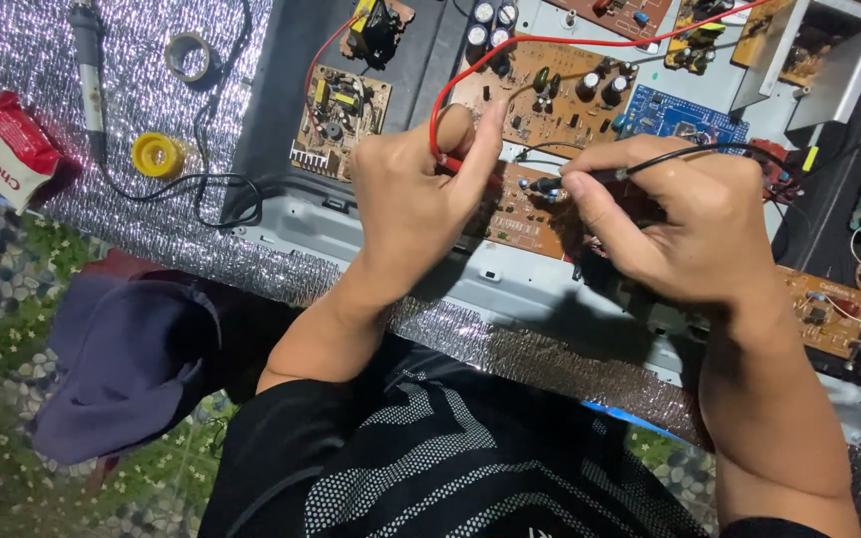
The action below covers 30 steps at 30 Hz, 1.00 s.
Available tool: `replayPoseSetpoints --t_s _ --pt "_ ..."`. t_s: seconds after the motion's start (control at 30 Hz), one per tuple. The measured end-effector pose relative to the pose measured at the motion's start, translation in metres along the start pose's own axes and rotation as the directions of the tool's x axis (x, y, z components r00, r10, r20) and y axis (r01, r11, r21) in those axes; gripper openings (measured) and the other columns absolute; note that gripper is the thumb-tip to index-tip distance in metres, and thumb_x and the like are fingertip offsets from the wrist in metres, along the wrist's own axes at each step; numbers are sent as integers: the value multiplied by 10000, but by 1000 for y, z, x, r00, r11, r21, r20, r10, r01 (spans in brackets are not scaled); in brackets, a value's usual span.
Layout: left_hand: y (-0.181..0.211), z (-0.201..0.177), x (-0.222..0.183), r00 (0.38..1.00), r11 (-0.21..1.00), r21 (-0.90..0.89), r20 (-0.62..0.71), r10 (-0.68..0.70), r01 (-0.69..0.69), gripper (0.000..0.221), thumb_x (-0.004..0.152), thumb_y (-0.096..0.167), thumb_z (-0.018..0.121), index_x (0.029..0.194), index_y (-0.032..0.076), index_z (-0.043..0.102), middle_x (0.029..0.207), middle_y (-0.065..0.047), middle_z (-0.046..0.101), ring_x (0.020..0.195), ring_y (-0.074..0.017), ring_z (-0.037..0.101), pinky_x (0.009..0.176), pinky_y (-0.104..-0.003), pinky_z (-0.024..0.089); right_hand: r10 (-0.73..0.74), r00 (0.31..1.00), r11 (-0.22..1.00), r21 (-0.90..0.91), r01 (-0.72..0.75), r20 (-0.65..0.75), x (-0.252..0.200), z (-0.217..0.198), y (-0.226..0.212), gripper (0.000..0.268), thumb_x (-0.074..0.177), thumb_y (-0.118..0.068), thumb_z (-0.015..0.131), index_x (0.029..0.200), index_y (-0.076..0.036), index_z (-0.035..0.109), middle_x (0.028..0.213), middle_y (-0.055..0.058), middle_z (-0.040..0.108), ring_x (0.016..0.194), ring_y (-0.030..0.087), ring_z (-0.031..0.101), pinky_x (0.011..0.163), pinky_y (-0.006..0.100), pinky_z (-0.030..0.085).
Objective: Testing electronic components with a multimeter and using a soldering iron to repair a television circuit board.
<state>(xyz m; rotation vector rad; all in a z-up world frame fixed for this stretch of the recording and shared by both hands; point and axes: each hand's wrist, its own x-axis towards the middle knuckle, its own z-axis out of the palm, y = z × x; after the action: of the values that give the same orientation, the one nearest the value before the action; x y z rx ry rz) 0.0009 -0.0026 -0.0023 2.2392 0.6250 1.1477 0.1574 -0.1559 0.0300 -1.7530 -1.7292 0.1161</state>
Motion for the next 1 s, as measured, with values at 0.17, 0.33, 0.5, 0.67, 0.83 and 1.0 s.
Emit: replayPoseSetpoints --t_s 0.17,0.33,0.5,0.67,0.83,1.0 --pt "0 0 -1 999 1000 -14 24 -24 25 546 1023 179 687 647 125 295 585 22 176 517 -127 191 484 -333 154 2 1000 1000 11 -2 2 1 0 -2 71 1072 -5 729 1042 39 776 968 107 777 744 202 678 632 293 463" --pt "-4 -2 1 1000 997 75 -17 16 -15 546 1026 184 701 635 130 323 567 22 172 498 -132 180 472 -336 161 8 1000 999 40 -8 -14 2 4 -6 73 1071 0 727 1048 64 754 1031 151 778 876 244 739 716 299 507" --pt "-23 -8 5 999 1000 -1 -45 -30 30 280 1023 120 644 757 58 705 545 24 573 407 -50 431 376 -209 272 -26 997 997 72 32 -75 4 9 -8 101 1068 24 715 1077 119 749 1028 210 772 874 280 746 717 311 543" --pt "-18 -20 11 987 988 122 -141 -73 90 342 1022 217 650 701 103 619 566 45 513 491 -101 375 528 -317 304 91 989 990 115 -78 -113 0 22 -13 123 1062 -9 746 1150 76 744 1039 137 763 534 103 488 518 255 340" --pt "-20 -17 9 990 980 191 -138 -36 63 373 1007 254 667 668 118 595 503 53 499 436 -99 401 484 -305 305 64 990 994 101 -51 -122 4 28 -16 103 1047 13 754 1121 85 758 1128 175 777 551 108 527 517 249 369" --pt "-24 -13 8 992 971 232 -123 -33 61 428 1018 297 659 647 146 509 482 29 350 429 -137 327 472 -333 271 78 992 996 53 -73 -103 3 31 -15 92 1046 -19 759 1101 54 769 1106 144 784 553 125 522 535 265 368"
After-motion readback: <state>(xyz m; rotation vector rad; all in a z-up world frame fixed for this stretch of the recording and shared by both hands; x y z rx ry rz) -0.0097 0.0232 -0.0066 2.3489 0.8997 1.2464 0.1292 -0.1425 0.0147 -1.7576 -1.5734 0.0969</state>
